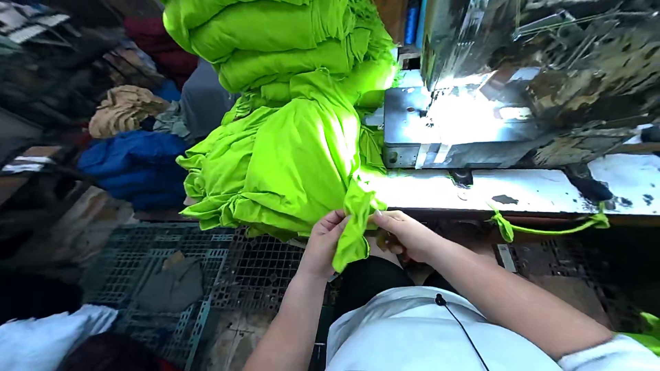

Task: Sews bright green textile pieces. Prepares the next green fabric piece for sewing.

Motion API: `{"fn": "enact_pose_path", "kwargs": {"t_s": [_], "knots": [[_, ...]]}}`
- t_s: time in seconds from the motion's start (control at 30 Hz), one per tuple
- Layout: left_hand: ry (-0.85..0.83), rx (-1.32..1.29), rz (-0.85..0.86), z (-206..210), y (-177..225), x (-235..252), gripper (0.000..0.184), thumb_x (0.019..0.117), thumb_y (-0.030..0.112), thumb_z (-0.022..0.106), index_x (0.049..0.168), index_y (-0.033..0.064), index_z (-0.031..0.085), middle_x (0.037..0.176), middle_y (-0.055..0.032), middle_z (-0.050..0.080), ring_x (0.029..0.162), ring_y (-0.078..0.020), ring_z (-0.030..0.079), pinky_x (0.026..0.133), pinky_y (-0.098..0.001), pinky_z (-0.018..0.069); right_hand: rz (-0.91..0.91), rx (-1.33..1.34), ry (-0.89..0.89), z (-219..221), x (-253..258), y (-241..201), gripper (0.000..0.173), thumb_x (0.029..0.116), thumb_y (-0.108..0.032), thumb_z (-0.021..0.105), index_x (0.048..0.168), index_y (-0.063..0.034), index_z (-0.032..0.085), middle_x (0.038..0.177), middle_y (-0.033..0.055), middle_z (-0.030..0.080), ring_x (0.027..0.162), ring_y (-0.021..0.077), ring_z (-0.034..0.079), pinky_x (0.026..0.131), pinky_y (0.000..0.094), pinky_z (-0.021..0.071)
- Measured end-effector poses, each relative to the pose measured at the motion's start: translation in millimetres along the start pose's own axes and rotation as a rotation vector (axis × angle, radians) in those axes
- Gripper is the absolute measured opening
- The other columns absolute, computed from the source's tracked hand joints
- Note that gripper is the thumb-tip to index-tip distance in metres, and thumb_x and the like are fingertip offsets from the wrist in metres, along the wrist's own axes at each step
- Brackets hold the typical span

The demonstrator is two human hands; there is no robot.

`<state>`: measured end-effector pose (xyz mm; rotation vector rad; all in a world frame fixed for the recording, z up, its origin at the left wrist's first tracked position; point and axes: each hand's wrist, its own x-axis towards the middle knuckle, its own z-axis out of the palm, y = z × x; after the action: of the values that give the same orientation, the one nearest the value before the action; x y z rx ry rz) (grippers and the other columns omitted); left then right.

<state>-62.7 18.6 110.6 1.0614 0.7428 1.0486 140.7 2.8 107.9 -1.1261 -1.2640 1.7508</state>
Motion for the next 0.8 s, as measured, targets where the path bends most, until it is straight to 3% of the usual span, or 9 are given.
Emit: {"fn": "enact_pose_path", "kwargs": {"t_s": [0.1, 0.17, 0.27, 0.4, 0.5, 0.6, 0.67, 0.73, 0.8], "knots": [[0.033, 0.384, 0.190, 4.9, -13.4, 1.2, 0.012, 0.1005, 0.002, 0.059, 0.107, -0.0018, 0.068, 0.094, -0.0021, 0.074, 0.086, -0.0082, 0.072, 0.082, -0.0268, 0.0615, -0.087, 0.082, 0.110, 6.3, 1.7, -2.6, 0.030, 0.0967, -0.036, 0.068, 0.102, -0.0068, 0.065, 0.079, -0.0018, 0.066, 0.058, 0.0024, 0.056, 0.052, 0.0187, 0.0459], [0.034, 0.478, 0.254, 2.9, -19.0, -0.2, 0.012, 0.1000, 0.002, 0.059, 0.108, -0.0018, 0.068, 0.094, -0.0013, 0.074, 0.086, -0.0065, 0.072, 0.081, -0.0247, 0.0611, -0.080, 0.084, 0.176, 0.8, -3.6, -5.0, 0.018, 0.0999, -0.024, 0.067, 0.096, -0.0059, 0.067, 0.074, -0.0014, 0.067, 0.054, 0.0019, 0.055, 0.048, 0.0172, 0.0443], [0.014, 0.505, 0.256, -3.2, -22.3, -3.1, 0.011, 0.0994, 0.001, 0.059, 0.106, -0.0006, 0.068, 0.092, 0.0007, 0.073, 0.084, -0.0035, 0.069, 0.079, -0.0215, 0.0594, -0.061, 0.069, 0.155, -14.6, -15.1, 2.4, 0.013, 0.1006, -0.017, 0.064, 0.092, -0.0068, 0.068, 0.065, -0.0031, 0.062, 0.047, 0.0017, 0.050, 0.044, 0.0164, 0.0409], [-0.049, 0.535, 0.199, 13.8, -24.4, -12.5, 0.012, 0.0974, 0.003, 0.063, 0.107, -0.0016, 0.069, 0.100, -0.0018, 0.071, 0.089, -0.0041, 0.068, 0.081, -0.0233, 0.0593, -0.192, -0.018, 0.118, -28.0, -44.7, 12.3, 0.009, 0.0937, -0.018, 0.070, 0.086, -0.0139, 0.070, 0.063, -0.0087, 0.063, 0.047, -0.0009, 0.053, 0.044, 0.0170, 0.0460], [-0.048, 0.633, 0.397, 30.3, -23.1, -16.8, 0.028, 0.0967, 0.012, 0.069, 0.119, -0.0044, 0.064, 0.118, -0.0132, 0.066, 0.102, -0.0133, 0.067, 0.085, -0.0287, 0.0588, -0.262, 0.077, 0.225, -33.8, -63.5, 16.7, 0.002, 0.0861, -0.020, 0.077, 0.086, -0.0190, 0.075, 0.064, -0.0070, 0.066, 0.044, -0.0014, 0.052, 0.041, 0.0168, 0.0450], [-0.114, 0.574, 0.490, 54.0, -15.8, -24.1, 0.028, 0.0910, 0.020, 0.078, 0.099, -0.0039, 0.066, 0.095, -0.0106, 0.066, 0.081, -0.0088, 0.065, 0.070, -0.0222, 0.0568, -0.302, 0.152, 0.280, -32.2, -74.6, 23.7, 0.014, 0.0788, -0.029, 0.087, 0.088, -0.0239, 0.077, 0.068, -0.0070, 0.070, 0.045, -0.0028, 0.053, 0.040, 0.0153, 0.0454], [-0.258, 0.563, 0.385, 70.1, -14.4, -28.9, 0.045, 0.0808, 0.028, 0.087, 0.103, -0.0048, 0.065, 0.097, -0.0113, 0.066, 0.085, -0.0097, 0.065, 0.072, -0.0221, 0.0567, -0.357, 0.121, 0.228, -23.6, -74.0, 29.2, 0.022, 0.0780, -0.033, 0.088, 0.095, -0.0232, 0.079, 0.080, -0.0067, 0.074, 0.059, -0.0014, 0.063, 0.053, 0.0168, 0.0548], [-0.297, 0.668, 0.361, 77.3, -19.1, -26.7, 0.056, 0.0738, 0.033, 0.091, 0.106, -0.0050, 0.065, 0.096, -0.0127, 0.065, 0.084, -0.0122, 0.063, 0.074, -0.0239, 0.0549, -0.385, 0.073, 0.224, -13.5, -66.7, 33.1, 0.024, 0.0751, -0.031, 0.089, 0.094, -0.0207, 0.079, 0.085, -0.0057, 0.076, 0.073, 0.0024, 0.071, 0.069, 0.0215, 0.0615], [-0.295, 0.763, 0.391, 75.5, -22.2, -24.0, 0.040, 0.0796, 0.022, 0.087, 0.100, -0.0054, 0.066, 0.091, -0.0147, 0.067, 0.081, -0.0160, 0.066, 0.074, -0.0267, 0.0564, -0.398, 0.062, 0.251, -10.9, -59.0, 38.4, 0.022, 0.0739, -0.034, 0.090, 0.087, -0.0207, 0.078, 0.079, -0.0068, 0.075, 0.069, 0.0015, 0.069, 0.065, 0.0205, 0.0601]]}}
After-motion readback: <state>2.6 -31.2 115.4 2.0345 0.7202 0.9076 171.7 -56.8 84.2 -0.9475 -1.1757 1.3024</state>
